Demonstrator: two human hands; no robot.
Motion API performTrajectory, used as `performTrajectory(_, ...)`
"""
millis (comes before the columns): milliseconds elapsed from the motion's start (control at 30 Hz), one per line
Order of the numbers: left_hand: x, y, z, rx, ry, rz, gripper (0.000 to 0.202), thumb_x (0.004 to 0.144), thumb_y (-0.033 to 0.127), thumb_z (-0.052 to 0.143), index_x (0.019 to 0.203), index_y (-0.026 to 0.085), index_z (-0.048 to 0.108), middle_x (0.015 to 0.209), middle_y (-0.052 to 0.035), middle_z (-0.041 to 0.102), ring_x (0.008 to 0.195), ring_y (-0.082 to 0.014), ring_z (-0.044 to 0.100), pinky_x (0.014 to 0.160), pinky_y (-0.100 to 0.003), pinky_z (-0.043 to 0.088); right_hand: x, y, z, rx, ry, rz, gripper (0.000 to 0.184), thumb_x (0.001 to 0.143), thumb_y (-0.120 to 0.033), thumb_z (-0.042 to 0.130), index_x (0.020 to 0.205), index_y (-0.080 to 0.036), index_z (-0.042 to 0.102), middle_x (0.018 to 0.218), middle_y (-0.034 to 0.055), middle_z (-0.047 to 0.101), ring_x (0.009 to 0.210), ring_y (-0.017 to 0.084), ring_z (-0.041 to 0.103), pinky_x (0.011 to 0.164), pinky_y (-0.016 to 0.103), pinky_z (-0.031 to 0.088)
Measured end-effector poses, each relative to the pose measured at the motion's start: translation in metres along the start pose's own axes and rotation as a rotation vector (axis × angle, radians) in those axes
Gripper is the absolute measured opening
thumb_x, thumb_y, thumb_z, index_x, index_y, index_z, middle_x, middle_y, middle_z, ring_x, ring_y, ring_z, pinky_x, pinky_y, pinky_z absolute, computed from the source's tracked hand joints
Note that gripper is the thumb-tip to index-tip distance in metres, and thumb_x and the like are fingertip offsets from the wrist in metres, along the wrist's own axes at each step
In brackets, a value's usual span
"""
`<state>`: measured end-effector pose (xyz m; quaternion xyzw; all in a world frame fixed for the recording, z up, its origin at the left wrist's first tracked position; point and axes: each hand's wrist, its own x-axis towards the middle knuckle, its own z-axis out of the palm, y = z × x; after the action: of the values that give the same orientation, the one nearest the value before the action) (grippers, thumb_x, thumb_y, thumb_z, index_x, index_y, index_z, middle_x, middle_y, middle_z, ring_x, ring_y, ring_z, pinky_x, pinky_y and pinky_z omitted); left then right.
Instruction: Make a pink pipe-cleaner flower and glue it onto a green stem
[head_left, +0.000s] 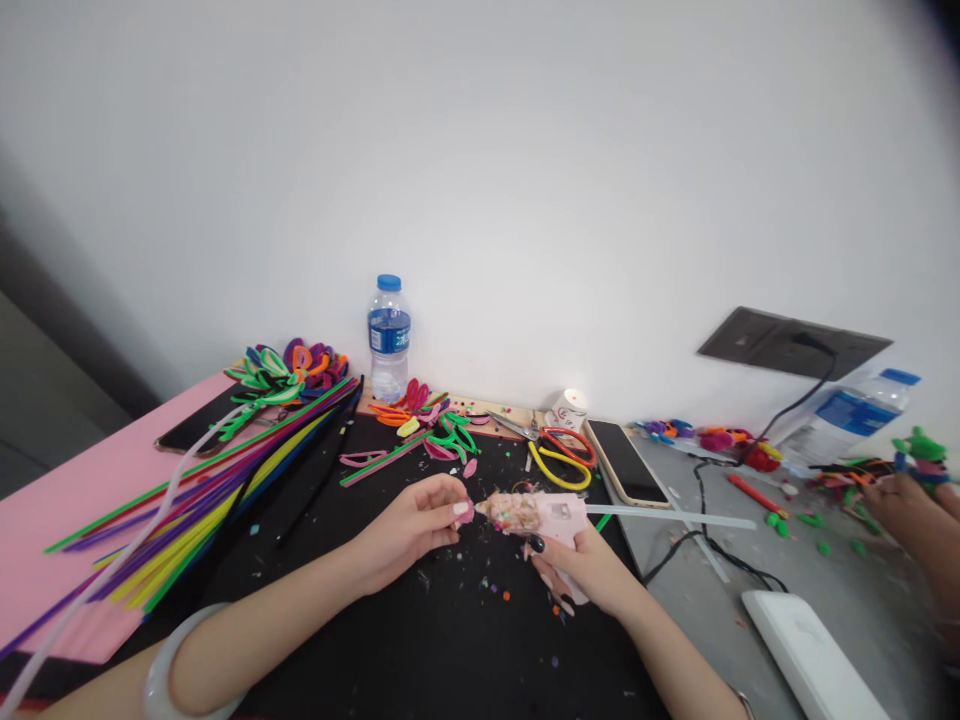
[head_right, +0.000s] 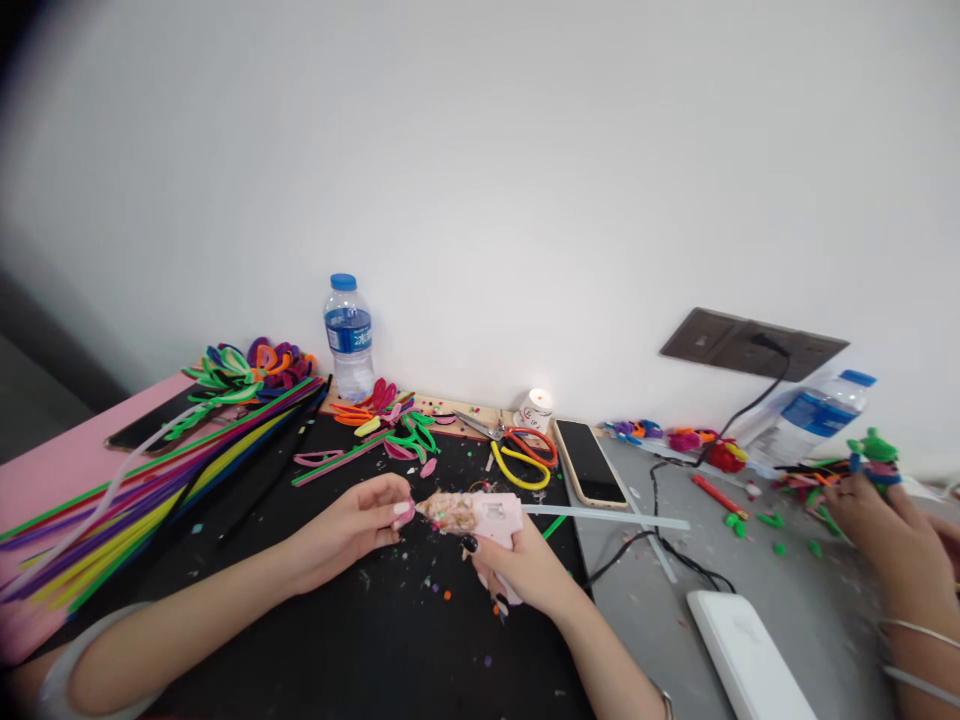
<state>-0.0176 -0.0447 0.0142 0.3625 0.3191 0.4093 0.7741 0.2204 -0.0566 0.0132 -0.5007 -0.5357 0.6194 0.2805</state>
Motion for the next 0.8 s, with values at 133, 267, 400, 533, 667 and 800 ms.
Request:
performTrajectory(133, -0.0002, 0.001, -0.0002, -0.013, 0.019, -0.005, 0.016, 0.071, 0.024, 0.072, 0.082, 0.018, 0.062, 0.076, 0.0015, 0.056, 0.067, -0.0079, 0.05, 0.065, -0.02, 0.039, -0.0017, -0.0064, 0.002, -0.012, -0.016, 0.002, 0.044, 0.066, -0.054, 0.064, 0.082, -0.015, 0.053, 0.043, -0.0063, 0.049, 0.029, 0.005, 0.037, 0.03, 0.017, 0.027)
performTrajectory(267, 0.0, 0.0005, -0.0005, -0.033, 0.021, 0.001, 0.017, 0.07, 0.024, 0.073, 0.082, 0.018, 0.062, 0.076, 0.0015, 0.057, 0.068, -0.0078, 0.05, 0.065, -0.019, 0.038, -0.0031, -0.0109, 0.0038, -0.028, -0.003, -0.003, 0.045, 0.065, -0.056, 0.065, 0.08, -0.015, 0.053, 0.042, -0.006, 0.048, 0.029, 0.005, 0.036, 0.03, 0.017, 0.025)
performTrajectory(400, 0.0009, 0.0001, -0.0004, -0.042, 0.025, 0.003, 0.02, 0.068, 0.025, 0.075, 0.082, 0.018, 0.063, 0.076, 0.0014, 0.057, 0.068, -0.0082, 0.051, 0.065, -0.019, 0.038, -0.003, -0.0099, 0.0035, -0.029, -0.027, -0.01, 0.045, 0.066, -0.057, 0.063, 0.081, -0.016, 0.052, 0.041, -0.0066, 0.047, 0.028, 0.006, 0.036, 0.03, 0.018, 0.025)
performTrajectory(533, 0.0009, 0.0012, 0.0004, -0.046, 0.032, -0.001, 0.019, 0.068, 0.024, 0.075, 0.081, 0.017, 0.063, 0.075, 0.0015, 0.057, 0.068, -0.0082, 0.051, 0.065, -0.019, 0.038, -0.0028, -0.0088, 0.003, -0.027, -0.022, 0.0, 0.044, 0.065, -0.056, 0.064, 0.077, -0.016, 0.051, 0.043, -0.0044, 0.049, 0.029, 0.006, 0.037, 0.031, 0.018, 0.025)
performTrajectory(667, 0.0005, 0.0022, 0.0012, -0.042, 0.03, 0.002, 0.017, 0.07, 0.023, 0.073, 0.081, 0.017, 0.062, 0.075, 0.0013, 0.057, 0.068, -0.0081, 0.05, 0.065, -0.019, 0.038, -0.0035, -0.0102, 0.0043, -0.044, -0.016, 0.004, 0.041, 0.066, -0.054, 0.063, 0.077, -0.016, 0.051, 0.044, -0.0046, 0.049, 0.029, 0.006, 0.035, 0.03, 0.018, 0.024)
performTrajectory(800, 0.0003, 0.0022, 0.0012, -0.038, 0.041, 0.0, 0.019, 0.068, 0.025, 0.074, 0.081, 0.017, 0.062, 0.075, 0.0007, 0.056, 0.067, -0.0088, 0.05, 0.065, -0.019, 0.038, -0.0042, -0.0111, 0.0049, -0.054, -0.006, 0.014, 0.042, 0.066, -0.054, 0.063, 0.08, -0.016, 0.052, 0.045, -0.0051, 0.049, 0.03, 0.006, 0.035, 0.031, 0.017, 0.024)
